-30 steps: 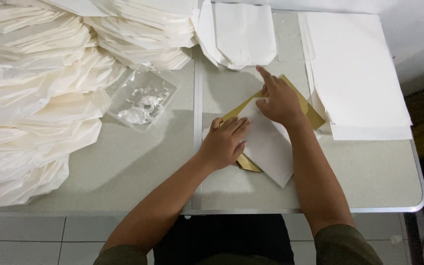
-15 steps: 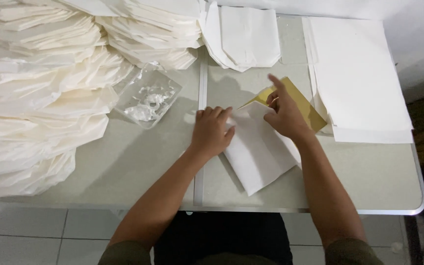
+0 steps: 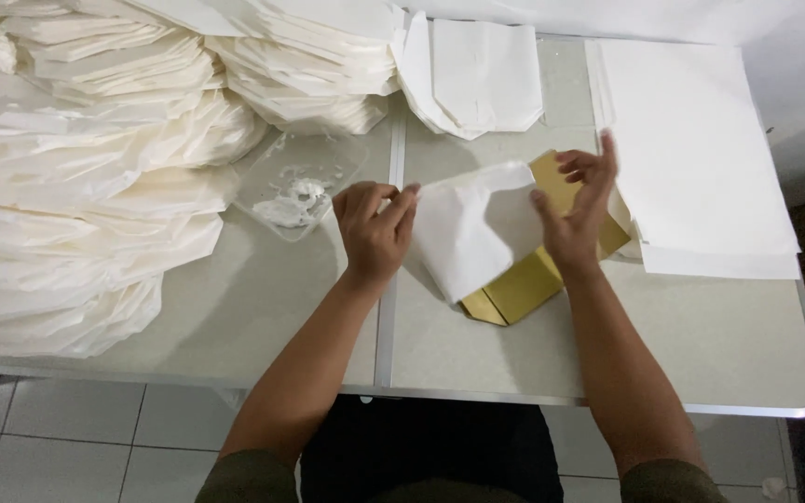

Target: Assembling paper boxes by folding paper sheets around a template and applying adhesive.

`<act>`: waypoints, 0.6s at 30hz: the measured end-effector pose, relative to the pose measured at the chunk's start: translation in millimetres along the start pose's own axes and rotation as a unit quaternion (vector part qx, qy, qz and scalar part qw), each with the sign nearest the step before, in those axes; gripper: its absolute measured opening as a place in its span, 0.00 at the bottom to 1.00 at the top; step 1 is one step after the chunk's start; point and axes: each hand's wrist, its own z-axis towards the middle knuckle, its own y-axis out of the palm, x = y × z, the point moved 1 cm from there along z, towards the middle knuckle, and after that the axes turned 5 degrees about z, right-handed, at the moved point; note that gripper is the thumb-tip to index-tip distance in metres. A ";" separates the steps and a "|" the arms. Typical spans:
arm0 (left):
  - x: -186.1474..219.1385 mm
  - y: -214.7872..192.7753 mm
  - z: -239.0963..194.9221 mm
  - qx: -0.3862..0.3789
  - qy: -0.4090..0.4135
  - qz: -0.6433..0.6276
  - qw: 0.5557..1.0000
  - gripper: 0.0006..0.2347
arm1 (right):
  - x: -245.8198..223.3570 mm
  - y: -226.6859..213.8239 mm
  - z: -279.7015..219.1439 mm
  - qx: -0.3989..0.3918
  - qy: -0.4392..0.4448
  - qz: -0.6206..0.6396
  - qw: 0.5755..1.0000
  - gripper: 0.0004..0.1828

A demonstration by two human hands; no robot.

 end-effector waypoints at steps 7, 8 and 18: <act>-27.9 -13.4 29.8 0.006 -0.083 -0.002 0.997 0.05 | 78.1 -24.3 -16.1 0.104 0.066 0.005 0.992 0.47; -33.2 -17.0 38.8 0.016 -0.084 0.007 0.996 0.03 | 86.3 -26.1 -18.2 0.116 0.106 -0.017 0.987 0.48; -148.0 -68.5 195.7 0.122 -0.040 0.118 0.985 0.10 | 30.5 -8.5 2.5 0.105 0.239 -0.075 0.962 0.39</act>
